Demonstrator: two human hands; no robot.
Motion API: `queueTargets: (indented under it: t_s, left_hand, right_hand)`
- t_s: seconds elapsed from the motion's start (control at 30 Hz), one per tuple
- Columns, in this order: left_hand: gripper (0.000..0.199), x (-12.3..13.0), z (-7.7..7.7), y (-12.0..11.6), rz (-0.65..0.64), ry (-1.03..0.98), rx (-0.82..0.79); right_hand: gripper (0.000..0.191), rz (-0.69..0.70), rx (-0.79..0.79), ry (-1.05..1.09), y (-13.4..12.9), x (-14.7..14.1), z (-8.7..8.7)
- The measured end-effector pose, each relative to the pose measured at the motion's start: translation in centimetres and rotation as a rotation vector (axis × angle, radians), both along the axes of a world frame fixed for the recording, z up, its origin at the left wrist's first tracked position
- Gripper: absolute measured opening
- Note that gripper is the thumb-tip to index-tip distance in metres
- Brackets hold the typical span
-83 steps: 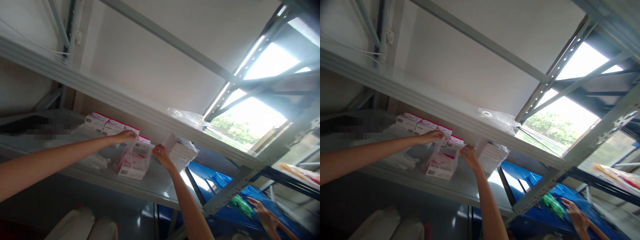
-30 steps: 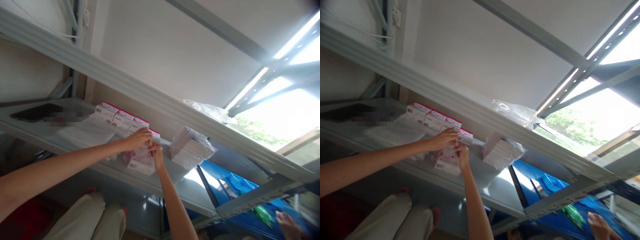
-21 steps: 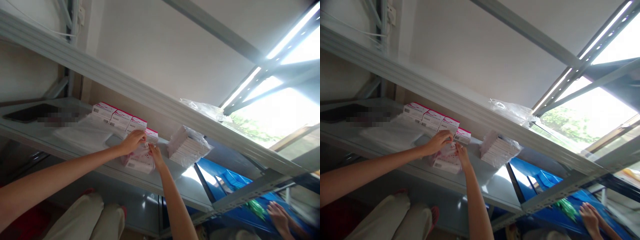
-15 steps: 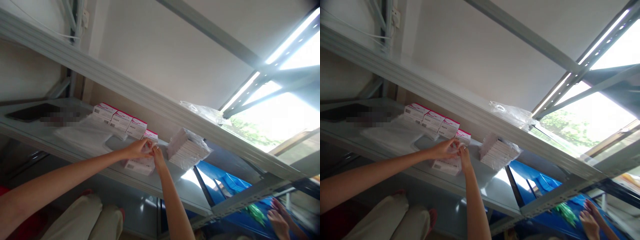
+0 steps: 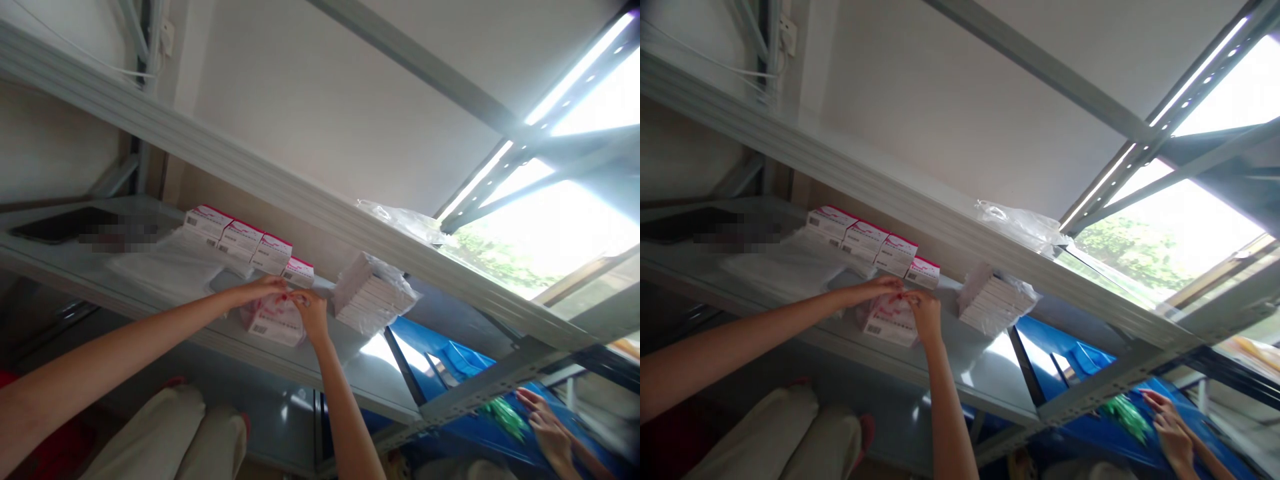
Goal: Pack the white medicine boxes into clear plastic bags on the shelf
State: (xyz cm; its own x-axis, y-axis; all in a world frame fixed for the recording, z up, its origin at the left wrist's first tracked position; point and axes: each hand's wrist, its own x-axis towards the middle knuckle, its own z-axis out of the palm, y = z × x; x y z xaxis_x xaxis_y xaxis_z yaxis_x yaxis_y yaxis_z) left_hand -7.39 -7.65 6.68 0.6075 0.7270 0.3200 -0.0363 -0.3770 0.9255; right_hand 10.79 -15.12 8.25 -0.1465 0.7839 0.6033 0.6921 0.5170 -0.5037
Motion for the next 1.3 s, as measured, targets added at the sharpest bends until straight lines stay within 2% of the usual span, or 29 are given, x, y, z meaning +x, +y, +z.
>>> queueTargets:
  t_s: [0.13,0.2,0.3,0.37,0.47,0.6,0.7,0.77,0.83,0.9,1.07,1.2,1.3]
  left_hand:
    - [0.025,0.3,-0.5,1.3,0.071,-0.020,0.028]
    - [0.023,0.7,-0.9,1.8,0.029,-0.003,0.088]
    - [0.034,1.2,-1.6,2.2,-0.069,0.030,0.161]
    - [0.035,1.5,-1.8,2.2,-0.028,0.039,0.208]
    - [0.023,1.5,-1.4,1.7,0.098,0.055,0.295]
    - [0.019,0.2,0.3,0.5,0.220,0.186,0.483]
    - [0.020,-1.7,1.4,-0.3,0.309,0.308,0.720]
    - [0.022,-3.3,1.5,-0.7,0.315,0.399,0.879]
    - [0.022,-4.7,0.9,-1.0,0.287,0.484,1.002]
    - [0.024,-5.7,-0.1,-1.2,0.271,0.541,1.056]
    - [0.026,-6.7,-2.8,-1.4,0.284,0.554,1.050]
    - [0.027,-6.5,-3.5,-1.1,0.272,0.501,0.986]
    - [0.027,-6.4,-3.9,-1.3,0.264,0.459,0.905]
  right_hand:
    - [0.019,-0.179,0.155,-0.222,0.0,-1.0,-0.5]
    - [0.017,-0.259,0.169,-0.276,0.2,-1.3,-0.8]
    - [0.017,-0.302,0.155,-0.334,0.7,-1.5,-1.1]
    - [0.015,-0.296,0.152,-0.358,0.9,-1.6,-1.1]
    - [0.012,-0.287,0.147,-0.363,0.8,-1.7,-1.2]
    - [0.012,-0.321,0.100,-0.318,-0.1,-1.7,-1.1]
    - [0.015,-0.471,0.051,-0.135,-1.3,-0.8,-1.2]
    - [0.019,-0.604,-0.035,-0.024,-2.3,0.1,-1.6]
    - [0.025,-0.675,-0.165,0.022,-3.1,1.1,-2.2]
    - [0.028,-0.686,-0.258,0.042,-3.8,1.9,-3.1]
    - [0.028,-0.642,-0.343,0.126,-4.0,3.0,-4.9]
    - [0.031,-0.573,-0.358,0.260,-3.1,3.4,-5.7]
    - [0.036,-0.441,-0.300,0.411,-2.6,3.7,-6.6]
